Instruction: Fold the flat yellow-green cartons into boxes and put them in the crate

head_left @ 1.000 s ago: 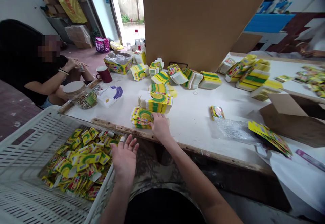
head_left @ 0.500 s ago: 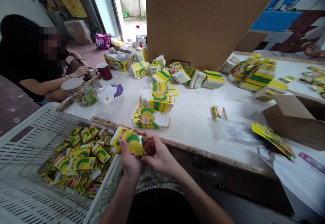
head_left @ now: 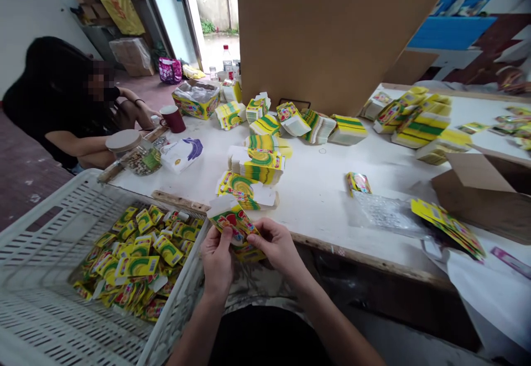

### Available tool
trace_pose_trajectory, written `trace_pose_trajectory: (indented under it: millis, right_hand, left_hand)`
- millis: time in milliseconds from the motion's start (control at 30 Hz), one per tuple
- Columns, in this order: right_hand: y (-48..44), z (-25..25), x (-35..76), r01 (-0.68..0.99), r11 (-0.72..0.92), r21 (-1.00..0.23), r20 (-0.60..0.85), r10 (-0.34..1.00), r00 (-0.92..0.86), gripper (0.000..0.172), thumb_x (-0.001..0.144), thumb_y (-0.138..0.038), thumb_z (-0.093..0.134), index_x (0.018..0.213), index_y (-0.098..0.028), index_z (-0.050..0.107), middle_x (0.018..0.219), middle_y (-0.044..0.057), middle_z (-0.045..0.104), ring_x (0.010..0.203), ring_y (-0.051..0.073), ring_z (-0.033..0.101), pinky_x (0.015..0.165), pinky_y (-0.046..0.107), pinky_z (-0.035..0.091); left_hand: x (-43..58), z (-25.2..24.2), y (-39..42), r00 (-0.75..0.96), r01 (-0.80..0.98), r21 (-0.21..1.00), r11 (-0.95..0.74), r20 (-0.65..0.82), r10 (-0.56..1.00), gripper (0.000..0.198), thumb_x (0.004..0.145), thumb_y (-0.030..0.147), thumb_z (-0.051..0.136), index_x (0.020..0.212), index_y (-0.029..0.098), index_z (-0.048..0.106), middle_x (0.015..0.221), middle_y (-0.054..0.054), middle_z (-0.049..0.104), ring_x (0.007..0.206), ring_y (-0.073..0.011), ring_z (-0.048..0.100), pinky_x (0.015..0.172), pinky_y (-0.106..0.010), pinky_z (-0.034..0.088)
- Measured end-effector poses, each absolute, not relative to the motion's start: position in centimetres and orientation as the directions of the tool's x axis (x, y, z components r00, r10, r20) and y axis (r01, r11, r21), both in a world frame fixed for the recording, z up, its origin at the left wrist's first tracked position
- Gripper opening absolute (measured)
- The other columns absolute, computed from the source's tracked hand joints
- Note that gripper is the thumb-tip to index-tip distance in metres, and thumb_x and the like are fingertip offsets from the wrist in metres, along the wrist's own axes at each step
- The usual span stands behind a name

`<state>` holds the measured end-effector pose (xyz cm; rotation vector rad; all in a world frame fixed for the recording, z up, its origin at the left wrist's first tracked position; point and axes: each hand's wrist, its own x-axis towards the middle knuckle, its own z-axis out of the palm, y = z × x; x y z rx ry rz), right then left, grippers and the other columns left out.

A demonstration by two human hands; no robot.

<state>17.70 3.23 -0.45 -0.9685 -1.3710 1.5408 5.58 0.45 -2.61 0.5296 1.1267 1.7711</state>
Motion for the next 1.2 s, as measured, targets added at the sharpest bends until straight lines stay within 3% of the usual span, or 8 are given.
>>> trace_pose_trajectory:
  millis: [200, 333, 400, 567, 667, 800, 1067, 1200]
  right_hand:
    - [3.4, 0.7, 21.0, 0.288, 0.364, -0.886, 0.233, 0.886, -0.402, 0.018, 0.083, -0.016, 0.061, 0.096, -0.021, 0.071, 0.087, 0.005, 0.069, 0.083, 0.019, 0.06, 0.076, 0.032, 0.048]
    - [2.7, 2.3, 22.1, 0.469, 0.679, -0.565, 0.334, 0.708, -0.622, 0.025, 0.087, -0.012, 0.057, 0.099, -0.029, 0.072, 0.086, 0.004, 0.068, 0.088, 0.021, 0.055, 0.089, 0.041, 0.042]
    - [2.2, 2.6, 21.9, 0.447, 0.722, -0.528, 0.372, 0.669, -0.643, 0.029, 0.087, -0.016, 0.058, 0.11, -0.03, 0.067, 0.103, 0.005, 0.066, 0.102, 0.023, 0.053, 0.101, 0.046, 0.035]
    - [1.6, 1.2, 20.7, 0.406, 0.427, -0.808, 0.383, 0.904, -0.19, 0.074, 0.086, -0.036, 0.059, 0.147, -0.02, 0.023, 0.152, 0.014, 0.023, 0.14, 0.03, 0.02, 0.113, 0.051, 0.022]
    - [1.7, 0.0, 20.0, 0.069, 0.082, -0.994, 0.063, 0.969, -0.24, 0.048, 0.095, -0.037, 0.037, 0.139, -0.018, 0.039, 0.136, 0.012, 0.051, 0.125, 0.025, 0.047, 0.104, 0.043, 0.039]
    - [1.8, -0.4, 19.2, -0.118, -0.265, -0.957, -0.189, 0.879, -0.439, 0.039, 0.089, -0.032, 0.05, 0.125, -0.019, 0.056, 0.109, 0.006, 0.067, 0.102, 0.023, 0.062, 0.091, 0.036, 0.049]
    - [2.7, -1.6, 18.9, -0.141, -0.105, -0.984, -0.055, 0.946, -0.321, 0.06, 0.089, -0.052, 0.047, 0.141, -0.022, 0.04, 0.126, 0.009, 0.059, 0.117, 0.024, 0.055, 0.103, 0.04, 0.041]
    - [2.0, -1.2, 19.0, 0.041, 0.104, -0.994, 0.077, 0.905, -0.419, 0.064, 0.091, -0.045, 0.047, 0.147, -0.021, 0.027, 0.142, 0.01, 0.046, 0.131, 0.026, 0.043, 0.11, 0.042, 0.033]
  left_hand:
    - [1.9, -1.0, 0.3, -0.254, -0.41, 0.907, -0.1, -0.009, 0.967, 0.063, 0.078, 0.066, 0.054, 0.123, 0.022, 0.053, 0.122, -0.009, 0.06, 0.105, -0.0226, 0.059, 0.087, -0.033, 0.048]
    - [0.1, 1.1, -0.1, 0.126, 0.156, 0.986, -0.064, 0.044, 0.991, 0.094, 0.058, 0.059, 0.077, 0.136, 0.02, 0.04, 0.133, -0.014, 0.052, 0.12, -0.0307, 0.05, 0.102, -0.041, 0.038]
    - [0.8, 1.4, -0.2, 0.296, 0.354, 0.933, -0.07, -0.041, 0.954, 0.082, 0.062, 0.042, 0.08, 0.132, 0.022, 0.043, 0.128, -0.011, 0.056, 0.118, -0.0299, 0.052, 0.101, -0.042, 0.04]
    - [3.8, -0.2, -0.5, 0.111, 0.559, 0.824, -0.086, 0.028, 0.993, 0.066, 0.071, 0.032, 0.069, 0.128, 0.017, 0.037, 0.117, -0.011, 0.059, 0.105, -0.0266, 0.059, 0.09, -0.039, 0.048]
    - [4.6, -1.4, -0.7, 0.101, 0.639, 0.752, -0.161, 0.125, 0.987, 0.076, 0.071, 0.031, 0.069, 0.133, 0.017, 0.027, 0.119, -0.013, 0.057, 0.103, -0.0266, 0.06, 0.085, -0.038, 0.05]
    - [5.1, -2.2, -1.0, 0.159, 0.654, 0.715, -0.249, 0.191, 0.969, 0.069, 0.071, 0.02, 0.062, 0.13, 0.023, 0.027, 0.116, -0.011, 0.057, 0.096, -0.0249, 0.063, 0.077, -0.036, 0.052]
    - [5.0, -2.2, -0.4, 0.12, 0.657, 0.709, -0.255, 0.235, 0.964, 0.059, 0.073, 0.023, 0.063, 0.124, 0.023, 0.033, 0.109, -0.008, 0.057, 0.093, -0.0228, 0.062, 0.077, -0.034, 0.051]
    - [4.5, -3.0, -0.1, 0.185, 0.604, 0.753, -0.261, 0.186, 0.965, 0.051, 0.072, 0.019, 0.058, 0.119, 0.022, 0.037, 0.105, -0.007, 0.059, 0.089, -0.0223, 0.062, 0.075, -0.035, 0.052]
